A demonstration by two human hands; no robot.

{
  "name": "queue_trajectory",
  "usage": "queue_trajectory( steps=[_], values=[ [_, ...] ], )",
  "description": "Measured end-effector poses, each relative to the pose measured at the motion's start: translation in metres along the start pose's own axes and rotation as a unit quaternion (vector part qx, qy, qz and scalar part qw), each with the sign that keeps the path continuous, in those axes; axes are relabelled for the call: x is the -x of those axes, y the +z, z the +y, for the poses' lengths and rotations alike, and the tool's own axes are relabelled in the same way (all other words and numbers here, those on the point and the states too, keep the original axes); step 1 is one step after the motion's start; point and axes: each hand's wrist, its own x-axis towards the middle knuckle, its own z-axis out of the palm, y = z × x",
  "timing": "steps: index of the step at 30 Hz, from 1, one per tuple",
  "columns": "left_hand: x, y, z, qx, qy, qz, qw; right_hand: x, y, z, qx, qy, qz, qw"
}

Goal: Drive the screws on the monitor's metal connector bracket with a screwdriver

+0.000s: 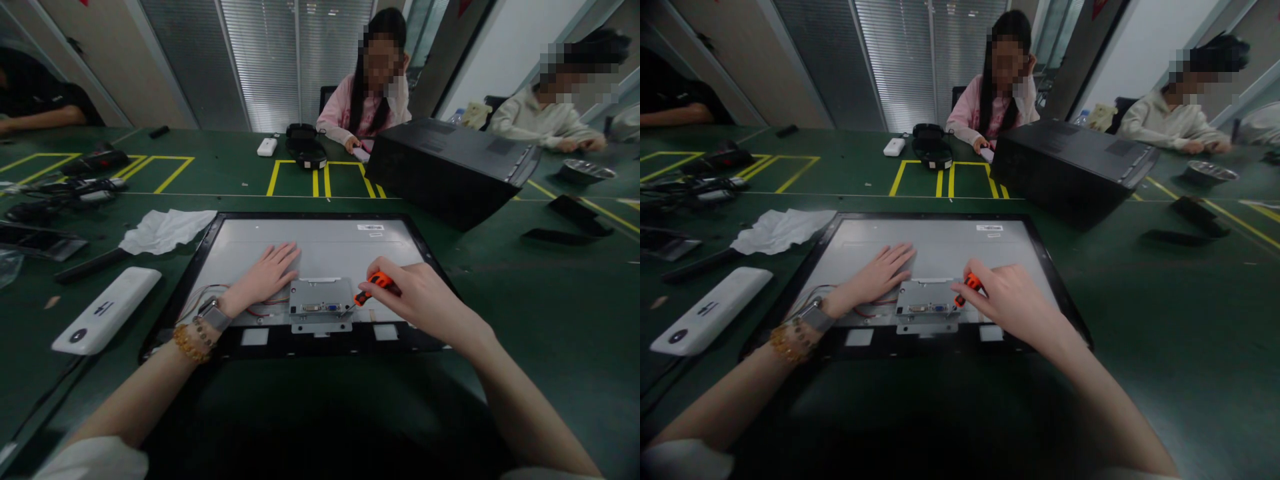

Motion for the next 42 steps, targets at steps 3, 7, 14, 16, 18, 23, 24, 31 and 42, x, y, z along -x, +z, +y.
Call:
queue_trajectory(
  steps=[3,7,14,16,18,23,24,31,42],
  values=[
    [0.000,-0.001,0.000,-0.002,0.000,-0.001,1.000,0.000,0.001,0.001,0.006,-0.007,0.019,1.000],
    [0.000,-0.001,0.001,0.003,0.001,-0.004,1.000,0.000,-0.001,0.001,0.012,-0.001,0.014,1.000],
    [0.000,-0.001,0.000,0.005,-0.002,-0.006,1.000,0.001,-0.005,-0.003,-0.038,0.017,-0.033,0.999],
    [0.000,-0.001,0.000,0.005,0.000,-0.008,1.000,0.000,-0.006,-0.004,-0.063,0.011,-0.039,0.997],
    [0.000,0.000,0.000,0.004,0.001,-0.008,1.000,0.000,-0.007,-0.006,-0.080,0.003,-0.035,0.996],
    [0.000,0.000,0.000,0.002,0.001,-0.007,1.000,0.000,-0.008,-0.007,-0.100,-0.015,-0.025,0.995],
    [0.000,0.001,0.000,0.001,0.001,-0.008,1.000,0.000,-0.008,-0.007,-0.101,-0.016,-0.027,0.994],
    [0.000,0.001,-0.001,-0.005,0.004,-0.004,1.000,0.002,-0.010,-0.005,-0.107,-0.035,-0.040,0.993],
    [0.000,0.000,-0.001,-0.014,0.008,-0.005,1.000,0.002,0.002,-0.002,-0.055,-0.027,0.002,0.998]
  ],
)
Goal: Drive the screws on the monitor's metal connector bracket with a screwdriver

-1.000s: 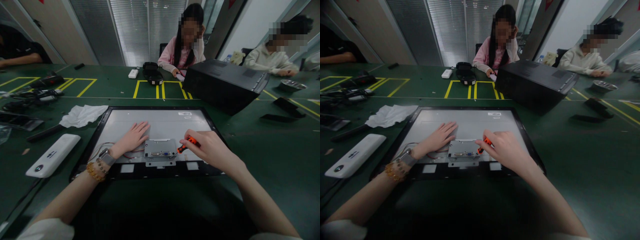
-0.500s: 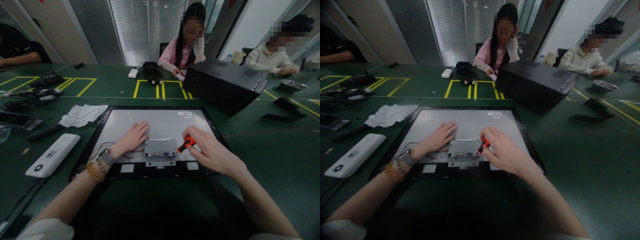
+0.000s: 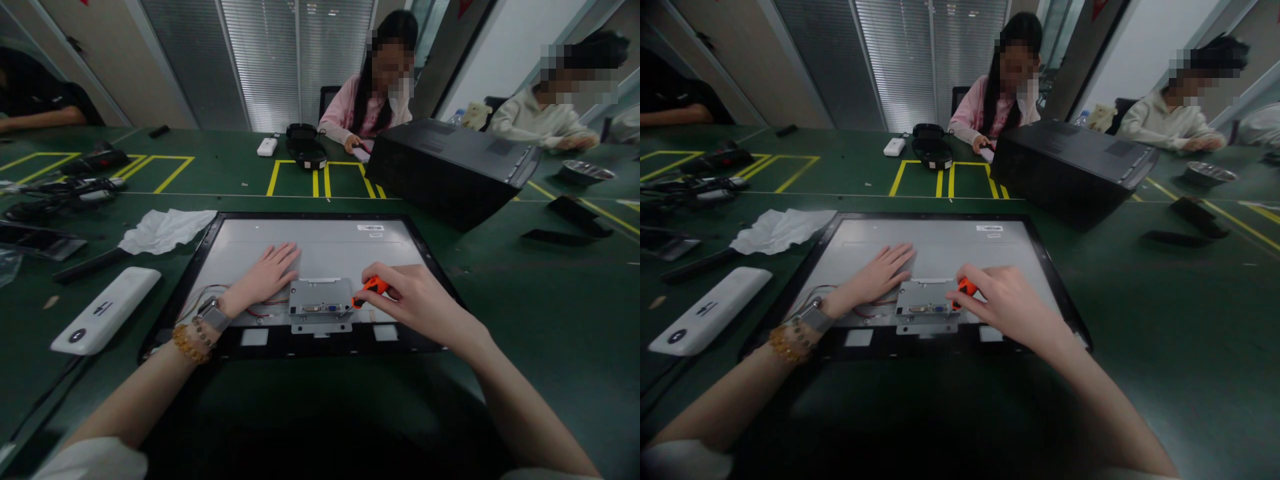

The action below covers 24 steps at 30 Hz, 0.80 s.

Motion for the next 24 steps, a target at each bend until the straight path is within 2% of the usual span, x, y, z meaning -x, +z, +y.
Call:
queue_trajectory(
  steps=[7,14,24],
  values=[
    [0.000,0.001,0.000,0.008,-0.001,0.009,1.000,0.001,0.005,0.009,0.073,0.002,0.037,0.997],
    [0.000,0.001,0.000,0.006,-0.003,0.006,1.000,-0.002,-0.004,-0.003,-0.020,0.012,-0.019,1.000],
    [0.000,-0.001,0.001,0.007,-0.002,0.002,1.000,0.000,-0.009,-0.004,-0.040,0.015,-0.043,0.998]
  ],
)
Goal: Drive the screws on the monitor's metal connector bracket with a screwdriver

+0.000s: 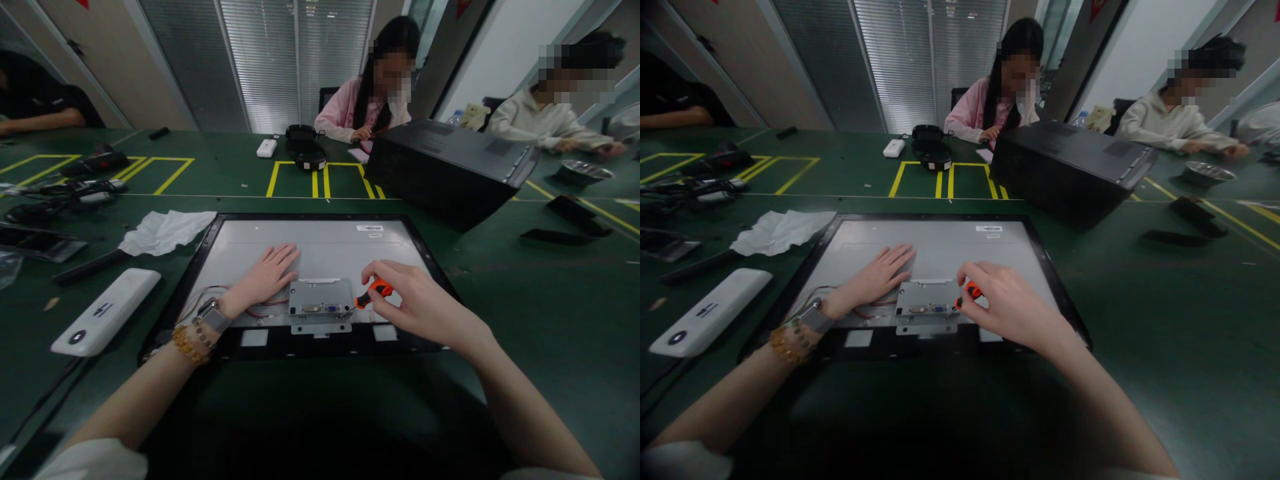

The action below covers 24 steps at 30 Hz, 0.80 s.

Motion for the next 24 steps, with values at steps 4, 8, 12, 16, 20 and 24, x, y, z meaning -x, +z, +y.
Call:
queue_trajectory(
  steps=[4,8,12,16,20,24],
  values=[
    [0.0001,0.0010,-0.0009,0.005,0.002,0.003,1.000,-0.0009,-0.0009,-0.0005,-0.005,0.007,-0.008,1.000],
    [-0.0001,0.0022,-0.0021,0.005,0.003,0.005,1.000,-0.0016,-0.0001,-0.0002,0.009,0.016,-0.013,1.000],
    [-0.0002,0.0016,-0.0016,0.008,-0.001,0.000,1.000,-0.0016,-0.0001,-0.0009,0.011,0.031,-0.004,0.999],
    [-0.0004,0.0009,-0.0004,0.006,-0.005,-0.003,1.000,-0.0019,-0.0008,-0.0020,-0.007,0.025,-0.001,1.000],
    [-0.0005,0.0006,0.0000,0.005,-0.003,-0.001,1.000,-0.0013,-0.0026,-0.0018,-0.020,0.006,-0.006,1.000],
    [-0.0003,-0.0002,0.0001,0.004,0.000,-0.003,1.000,0.0005,-0.0050,-0.0011,-0.015,-0.018,-0.016,1.000]
  ],
)
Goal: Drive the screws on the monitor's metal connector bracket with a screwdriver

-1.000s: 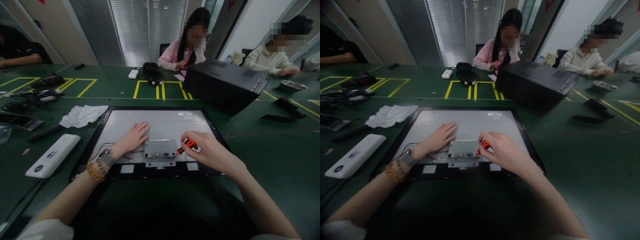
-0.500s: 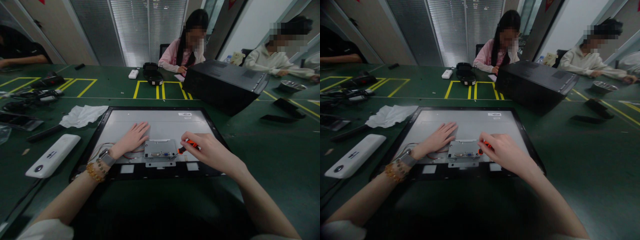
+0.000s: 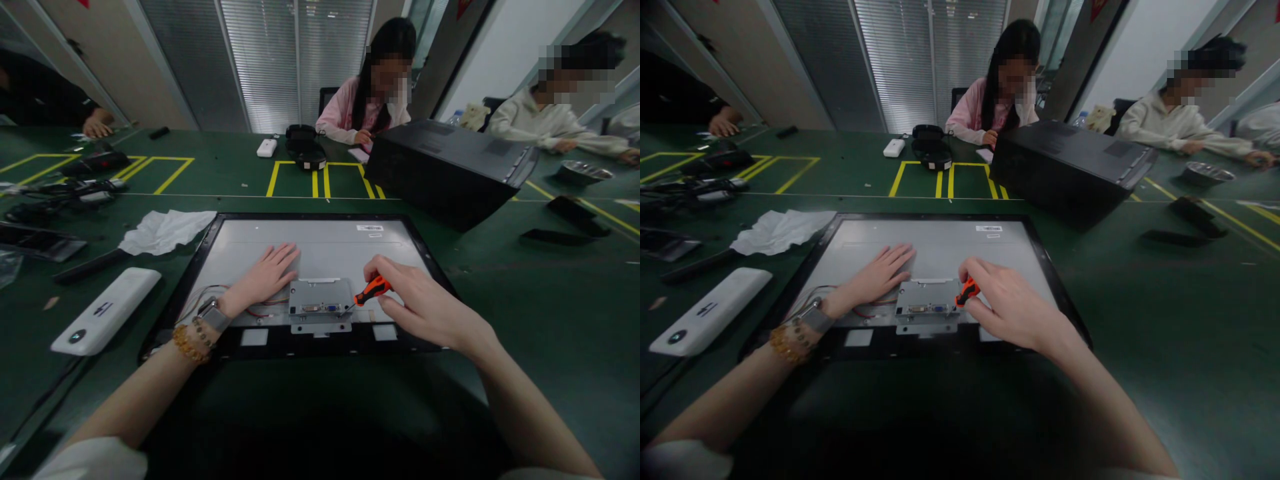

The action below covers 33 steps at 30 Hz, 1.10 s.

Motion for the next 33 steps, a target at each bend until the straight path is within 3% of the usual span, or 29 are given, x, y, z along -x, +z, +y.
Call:
queue_trajectory(
  steps=[13,22,33],
  values=[
    [0.0001,0.0022,-0.0013,0.000,-0.001,0.010,1.000,-0.0016,0.0052,0.0005,0.053,0.034,0.012,0.998],
    [-0.0002,0.0017,-0.0010,0.006,0.000,0.008,1.000,0.0016,-0.0007,0.0009,-0.004,0.006,-0.016,1.000],
    [-0.0001,0.0000,0.0002,0.002,-0.001,0.004,1.000,-0.0015,-0.0016,-0.0010,0.026,0.027,-0.015,0.999]
  ],
)
